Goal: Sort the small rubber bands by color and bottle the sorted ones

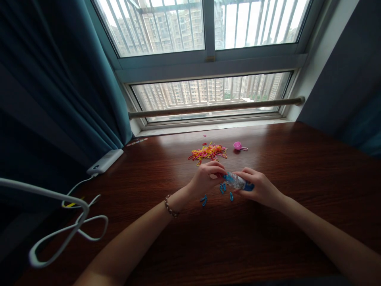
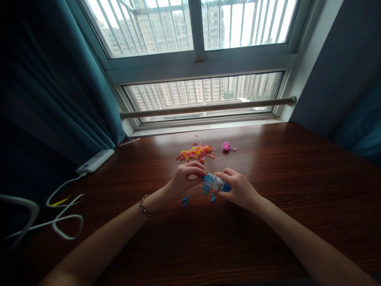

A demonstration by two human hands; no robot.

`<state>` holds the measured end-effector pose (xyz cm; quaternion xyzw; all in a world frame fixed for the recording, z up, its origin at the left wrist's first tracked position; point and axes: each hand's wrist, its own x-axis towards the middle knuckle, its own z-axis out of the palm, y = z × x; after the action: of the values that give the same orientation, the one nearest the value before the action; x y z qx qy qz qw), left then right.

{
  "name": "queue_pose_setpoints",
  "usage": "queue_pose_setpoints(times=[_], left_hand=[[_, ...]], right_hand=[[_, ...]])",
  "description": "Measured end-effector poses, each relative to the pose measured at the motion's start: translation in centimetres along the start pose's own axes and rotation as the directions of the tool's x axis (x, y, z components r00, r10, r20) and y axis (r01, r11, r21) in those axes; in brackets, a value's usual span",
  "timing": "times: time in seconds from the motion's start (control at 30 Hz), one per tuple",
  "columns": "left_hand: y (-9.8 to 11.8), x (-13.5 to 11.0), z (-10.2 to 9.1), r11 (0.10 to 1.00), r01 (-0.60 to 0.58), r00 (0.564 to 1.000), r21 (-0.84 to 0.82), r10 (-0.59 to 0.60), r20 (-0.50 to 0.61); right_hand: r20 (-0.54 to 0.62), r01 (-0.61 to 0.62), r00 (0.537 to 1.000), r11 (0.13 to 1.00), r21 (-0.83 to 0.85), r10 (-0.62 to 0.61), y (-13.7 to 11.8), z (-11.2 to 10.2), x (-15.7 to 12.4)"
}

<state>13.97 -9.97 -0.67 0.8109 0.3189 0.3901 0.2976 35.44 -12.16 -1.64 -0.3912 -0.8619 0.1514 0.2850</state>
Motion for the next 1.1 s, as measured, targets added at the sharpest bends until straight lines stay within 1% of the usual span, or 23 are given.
queue_pose_setpoints(times=[0.13,0.2,0.27,0.33,0.4,0.47,0.53,0.6,0.67,0.73,0.77,0.83,0.87,0.9,0.93,0.97,1.03,1.1], left_hand=[[-0.2,-0.1,0.1,0.973,0.061,0.998,-0.222,-0.059,0.017],[-0.1,-0.1,0.2,0.966,0.054,0.999,-0.254,-0.051,0.018],[-0.1,0.0,0.1,0.986,0.003,1.0,-0.168,-0.002,0.012],[0.0,0.1,-0.1,0.996,-0.09,0.996,-0.028,0.09,-0.013],[0.0,0.2,-0.2,0.981,-0.178,0.983,0.073,0.181,-0.034],[0.0,0.2,-0.2,0.969,-0.224,0.973,0.106,0.229,-0.041],[0.1,0.2,-0.4,0.968,-0.229,0.971,0.107,0.234,-0.039],[0.1,0.2,-0.5,0.977,-0.198,0.978,0.08,0.202,-0.047],[0.1,0.1,-0.4,0.991,-0.137,0.99,0.006,0.137,-0.035],[-0.1,0.0,0.0,0.994,-0.043,0.998,-0.102,0.047,0.035],[-0.2,-0.1,0.4,0.987,0.011,0.996,-0.163,0.004,0.093],[-0.3,-0.4,1.4,0.95,0.122,0.973,-0.288,-0.057,0.224],[-0.3,-0.6,1.8,0.923,0.168,0.957,-0.347,-0.069,0.28],[-0.3,-0.7,2.2,0.895,0.206,0.944,-0.397,-0.074,0.321],[-0.3,-0.8,2.5,0.872,0.231,0.936,-0.432,-0.078,0.342],[-0.3,-0.9,2.6,0.857,0.243,0.935,-0.454,-0.083,0.345],[-0.6,-0.8,2.5,0.847,0.236,0.95,-0.476,-0.098,0.296],[-1.4,-0.6,1.9,0.85,0.195,0.977,-0.489,-0.124,0.173]], right_hand=[[-0.001,-0.011,1.0,1.0,0.0,0.011,0.1,0.0,-0.1],[0.002,-0.017,1.0,1.0,0.002,0.017,0.0,-0.1,-0.1],[0.002,-0.023,1.0,1.0,0.007,0.023,0.0,-0.1,-0.1],[0.008,-0.026,1.0,1.0,0.011,0.026,0.0,0.0,0.0],[0.011,-0.026,1.0,1.0,0.017,0.026,0.0,0.0,0.0],[0.007,-0.027,1.0,0.999,0.026,0.027,0.0,0.0,0.1],[-0.009,-0.035,0.999,0.999,0.039,0.035,0.0,-0.1,0.1],[-0.038,-0.046,0.998,0.997,0.066,0.049,0.0,-0.2,0.2],[-0.074,-0.059,0.995,0.989,0.133,0.069,0.1,-0.3,0.2],[-0.106,-0.067,0.989,0.955,0.29,0.101,0.1,-0.1,0.2],[-0.113,-0.067,0.986,0.914,0.4,0.122,0.1,0.1,0.2],[-0.111,-0.06,0.981,0.788,0.613,0.161,0.0,0.6,0.1],[-0.106,-0.053,0.98,0.728,0.683,0.171,-0.1,0.8,0.1],[-0.105,-0.045,0.979,0.691,0.721,0.173,-0.1,1.1,0.1],[-0.112,-0.033,0.98,0.684,0.729,0.167,-0.2,1.3,0.0],[-0.13,-0.017,0.979,0.703,0.711,0.155,-0.2,1.4,0.0],[-0.195,0.013,0.972,0.795,0.607,0.134,-0.2,1.6,-0.1],[-0.285,0.011,0.951,0.904,0.428,0.124,-0.4,1.8,-0.2]])
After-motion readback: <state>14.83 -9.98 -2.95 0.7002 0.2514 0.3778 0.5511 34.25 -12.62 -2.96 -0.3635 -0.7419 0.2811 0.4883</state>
